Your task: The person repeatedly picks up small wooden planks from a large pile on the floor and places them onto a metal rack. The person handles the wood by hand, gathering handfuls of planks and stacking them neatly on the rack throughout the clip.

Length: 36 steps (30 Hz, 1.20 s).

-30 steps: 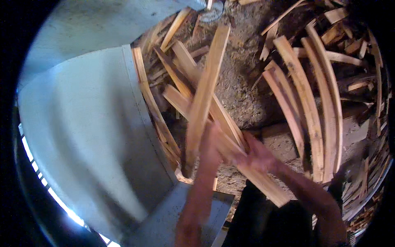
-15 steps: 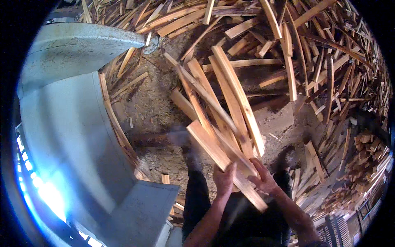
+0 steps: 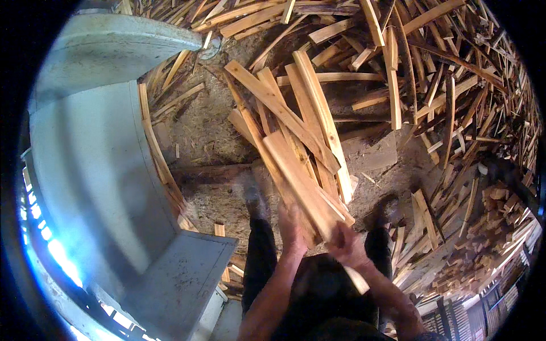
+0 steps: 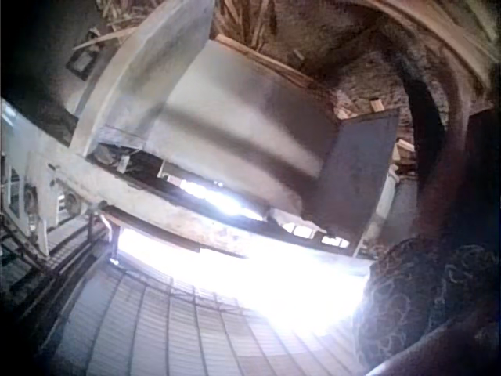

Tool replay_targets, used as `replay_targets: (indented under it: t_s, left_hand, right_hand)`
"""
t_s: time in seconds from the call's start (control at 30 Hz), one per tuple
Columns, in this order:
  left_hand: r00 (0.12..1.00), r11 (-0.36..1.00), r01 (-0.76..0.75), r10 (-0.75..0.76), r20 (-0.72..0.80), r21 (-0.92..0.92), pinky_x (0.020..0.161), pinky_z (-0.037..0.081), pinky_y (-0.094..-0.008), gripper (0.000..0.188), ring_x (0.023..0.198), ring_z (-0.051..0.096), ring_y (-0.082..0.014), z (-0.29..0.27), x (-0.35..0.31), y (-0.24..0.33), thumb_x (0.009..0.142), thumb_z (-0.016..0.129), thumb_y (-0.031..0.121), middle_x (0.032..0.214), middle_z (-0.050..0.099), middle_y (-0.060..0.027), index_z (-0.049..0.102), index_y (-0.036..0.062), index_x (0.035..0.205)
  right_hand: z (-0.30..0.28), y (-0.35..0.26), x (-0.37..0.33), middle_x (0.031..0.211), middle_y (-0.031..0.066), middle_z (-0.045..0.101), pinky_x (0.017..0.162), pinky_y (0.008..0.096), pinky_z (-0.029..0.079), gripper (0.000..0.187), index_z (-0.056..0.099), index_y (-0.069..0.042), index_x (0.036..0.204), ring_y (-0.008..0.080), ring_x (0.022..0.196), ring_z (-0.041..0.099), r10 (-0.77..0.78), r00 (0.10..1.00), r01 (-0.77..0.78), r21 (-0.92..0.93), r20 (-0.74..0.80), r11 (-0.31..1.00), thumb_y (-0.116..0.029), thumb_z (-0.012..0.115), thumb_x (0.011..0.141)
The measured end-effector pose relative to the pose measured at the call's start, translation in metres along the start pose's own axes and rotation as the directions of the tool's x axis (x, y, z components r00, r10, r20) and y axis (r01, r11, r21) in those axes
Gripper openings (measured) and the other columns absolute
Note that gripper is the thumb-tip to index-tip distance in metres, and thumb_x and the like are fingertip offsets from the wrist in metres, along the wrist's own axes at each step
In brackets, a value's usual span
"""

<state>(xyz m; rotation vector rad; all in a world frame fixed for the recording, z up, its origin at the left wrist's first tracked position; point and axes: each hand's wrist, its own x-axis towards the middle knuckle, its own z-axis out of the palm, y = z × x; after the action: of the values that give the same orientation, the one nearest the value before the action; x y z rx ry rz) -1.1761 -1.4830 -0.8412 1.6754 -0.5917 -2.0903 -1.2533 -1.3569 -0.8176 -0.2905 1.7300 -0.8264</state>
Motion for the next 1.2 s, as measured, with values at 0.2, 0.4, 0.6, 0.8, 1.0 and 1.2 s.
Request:
replay_targets:
  t_s: [0.2,0.4,0.6,0.8,1.0,1.2]
  left_hand:
    - [0.99,0.992,0.096,-0.086,-0.115,0.087,0.053,0.047,-0.0291,0.039,0.064,0.053,-0.0161,-0.017,-0.022,-0.004,0.08,0.054,0.029,0.082,0.051,-0.0063,0.037,0.0098,0.109]
    - [0.961,0.981,0.194,-0.193,-0.2,-0.016,0.056,0.044,-0.0234,0.028,0.07,0.051,-0.0108,-0.011,-0.051,-0.006,0.075,0.061,0.008,0.083,0.051,-0.0032,0.043,0.007,0.097]
    - [0.949,0.316,-0.308,0.163,0.268,0.897,0.073,0.042,-0.0309,0.023,0.085,0.052,-0.0207,-0.108,0.026,0.017,0.085,0.043,0.013,0.09,0.054,-0.0096,0.048,0.0,0.104]
    - [0.687,0.311,0.093,0.667,-0.287,0.946,0.094,0.029,-0.0369,0.065,0.113,0.034,-0.0329,-0.345,0.223,0.139,0.079,0.053,0.036,0.122,0.034,-0.0236,0.029,-0.0067,0.122]
    - [0.527,-0.322,0.419,0.847,0.061,0.849,0.095,0.03,-0.0421,0.067,0.112,0.037,-0.038,-0.416,0.321,0.195,0.075,0.056,0.037,0.122,0.036,-0.0264,0.033,-0.007,0.12]
    - [0.775,-0.525,0.296,0.621,0.121,0.798,0.088,0.037,-0.0403,0.039,0.1,0.046,-0.0381,-0.46,0.293,0.208,0.072,0.057,0.027,0.111,0.047,-0.0213,0.053,-0.0003,0.101]
  right_hand:
    - [-0.031,-0.03,0.092,0.097,0.0227,0.052,0.069,0.0404,0.045,0.068,0.031,0.0,0.123,0.0387,0.085,0.053,-0.25,0.968,0.231,-0.334,-0.015,0.914,-0.018,0.065,0.067]
    - [0.018,-0.052,0.101,0.115,0.0176,0.043,0.087,0.034,0.036,0.067,0.031,0.002,0.124,0.0247,0.108,0.043,-0.271,0.946,0.265,0.053,0.176,0.963,-0.02,0.065,0.07]
    - [0.037,-0.005,0.134,0.086,0.0013,0.045,0.057,0.0222,0.039,0.056,0.034,0.0,0.122,0.0102,0.069,0.042,-0.234,0.972,0.235,0.13,-0.023,0.963,-0.004,0.056,0.072]
    - [0.015,0.004,0.164,0.105,0.0126,0.047,0.082,0.0277,0.038,0.06,0.032,0.002,0.123,0.0173,0.093,0.048,-0.184,0.965,0.184,-0.013,-0.185,0.983,-0.01,0.056,0.069]
    - [0.028,-0.001,0.16,0.118,0.0169,0.042,0.092,0.0318,0.032,0.061,0.028,0.001,0.126,0.0228,0.108,0.042,-0.094,0.967,0.099,0.009,-0.239,0.995,-0.013,0.055,0.072]
    - [0.043,-0.003,0.178,0.118,0.0147,0.042,0.091,0.0312,0.032,0.062,0.031,0.001,0.125,0.0216,0.106,0.042,-0.093,0.965,0.05,-0.178,-0.247,0.983,-0.016,0.058,0.071]
